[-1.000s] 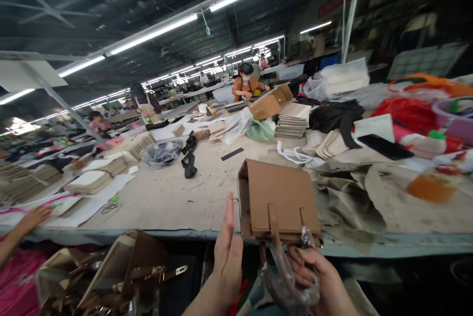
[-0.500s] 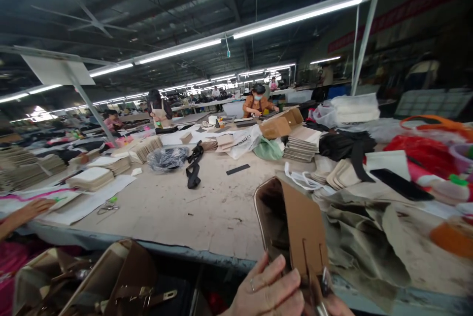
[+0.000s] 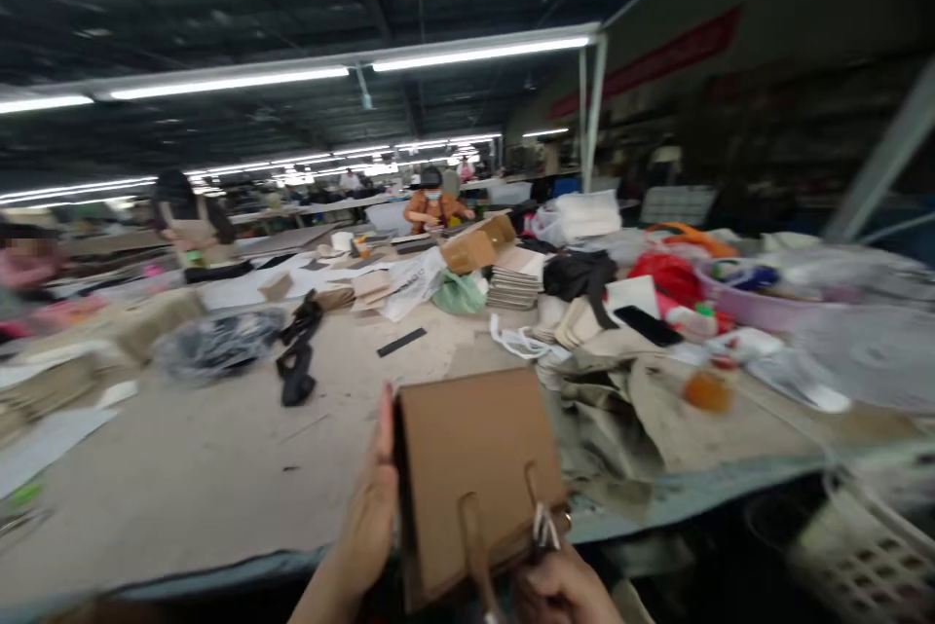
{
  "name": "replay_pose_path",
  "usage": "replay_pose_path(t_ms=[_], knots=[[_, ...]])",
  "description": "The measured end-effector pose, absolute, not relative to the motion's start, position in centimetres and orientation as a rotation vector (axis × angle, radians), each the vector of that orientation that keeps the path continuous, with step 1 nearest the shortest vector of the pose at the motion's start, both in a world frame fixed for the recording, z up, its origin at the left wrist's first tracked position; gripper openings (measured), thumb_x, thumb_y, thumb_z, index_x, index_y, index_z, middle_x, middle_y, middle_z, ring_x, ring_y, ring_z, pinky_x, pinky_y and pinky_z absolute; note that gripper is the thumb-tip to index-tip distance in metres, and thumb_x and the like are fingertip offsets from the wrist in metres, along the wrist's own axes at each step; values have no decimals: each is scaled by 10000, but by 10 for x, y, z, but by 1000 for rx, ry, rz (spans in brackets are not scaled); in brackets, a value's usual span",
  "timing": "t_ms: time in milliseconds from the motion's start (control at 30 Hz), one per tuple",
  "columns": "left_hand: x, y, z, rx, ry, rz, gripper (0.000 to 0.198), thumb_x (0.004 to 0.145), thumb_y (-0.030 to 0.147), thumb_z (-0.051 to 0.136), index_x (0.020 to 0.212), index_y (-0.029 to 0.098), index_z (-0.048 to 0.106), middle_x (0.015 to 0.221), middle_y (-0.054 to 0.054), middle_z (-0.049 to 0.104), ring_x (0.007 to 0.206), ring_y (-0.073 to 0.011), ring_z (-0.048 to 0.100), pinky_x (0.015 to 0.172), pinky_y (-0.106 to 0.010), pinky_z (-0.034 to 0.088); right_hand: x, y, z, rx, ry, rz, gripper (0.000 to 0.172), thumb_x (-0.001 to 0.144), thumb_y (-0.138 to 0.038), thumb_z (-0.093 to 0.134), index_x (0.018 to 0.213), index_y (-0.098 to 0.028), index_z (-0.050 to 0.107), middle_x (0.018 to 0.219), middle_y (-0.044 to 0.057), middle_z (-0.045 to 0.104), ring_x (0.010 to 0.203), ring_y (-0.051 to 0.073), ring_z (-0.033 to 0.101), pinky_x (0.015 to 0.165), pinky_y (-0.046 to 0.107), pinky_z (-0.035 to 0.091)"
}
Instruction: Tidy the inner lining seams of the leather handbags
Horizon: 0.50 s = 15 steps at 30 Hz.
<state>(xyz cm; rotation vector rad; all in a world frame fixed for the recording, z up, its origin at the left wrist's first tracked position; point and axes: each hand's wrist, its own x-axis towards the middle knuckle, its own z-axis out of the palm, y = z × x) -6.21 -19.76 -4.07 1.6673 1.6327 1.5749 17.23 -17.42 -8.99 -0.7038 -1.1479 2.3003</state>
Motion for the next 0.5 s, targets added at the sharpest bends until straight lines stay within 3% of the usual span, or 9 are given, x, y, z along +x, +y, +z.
replay_pose_path(t_ms=[67,167,267,333,400,500], knots=[[-74,-186,-62,1211,1677,1729,556,941,528,210,1452,313,249,1502,-25,321,1371,-247,299,1154,-474,194,168,-170,-89,-818,-1192,2180,233,640,-289,589,491,-186,442,437,-65,357,386,60,302,400,198,278],[-90,-176,-79,1151,1694,1795,598,936,533,122,1476,280,165,1520,-54,279,1384,-264,262,1144,-530,184,163,-166,-78,-792,-1438,1775,50,613,-175,552,649,-171,587,560,-35,511,536,110,481,548,214,418],[-86,-186,-60,1498,1771,1771,561,943,479,194,1459,264,243,1528,-45,262,1395,-267,240,1155,-518,153,166,-171,-63,-690,-1657,1451,359,682,-107,489,994,-170,653,894,33,658,899,192,593,834,273,454],[-69,-196,-33,2047,1839,1470,485,943,381,300,1410,269,364,1519,-33,288,1398,-271,233,1156,-499,165,172,-175,-58,-753,-1776,1318,420,731,-102,478,1118,-171,625,995,58,671,1003,213,587,925,307,427],[-46,-200,-7,2506,1823,1197,520,920,267,379,1435,263,312,1530,-43,258,1408,-286,194,1147,-509,177,177,-178,-55,-786,-1883,1233,423,779,-118,483,1179,-183,602,1055,70,676,1032,218,592,959,324,415],[-14,-197,16,2896,1763,818,585,879,270,472,1438,198,315,1530,-93,245,1408,-359,136,1122,-575,156,182,-182,-54,-784,-1925,1191,420,802,-126,480,1198,-208,594,1119,69,670,1040,218,607,952,319,430]])
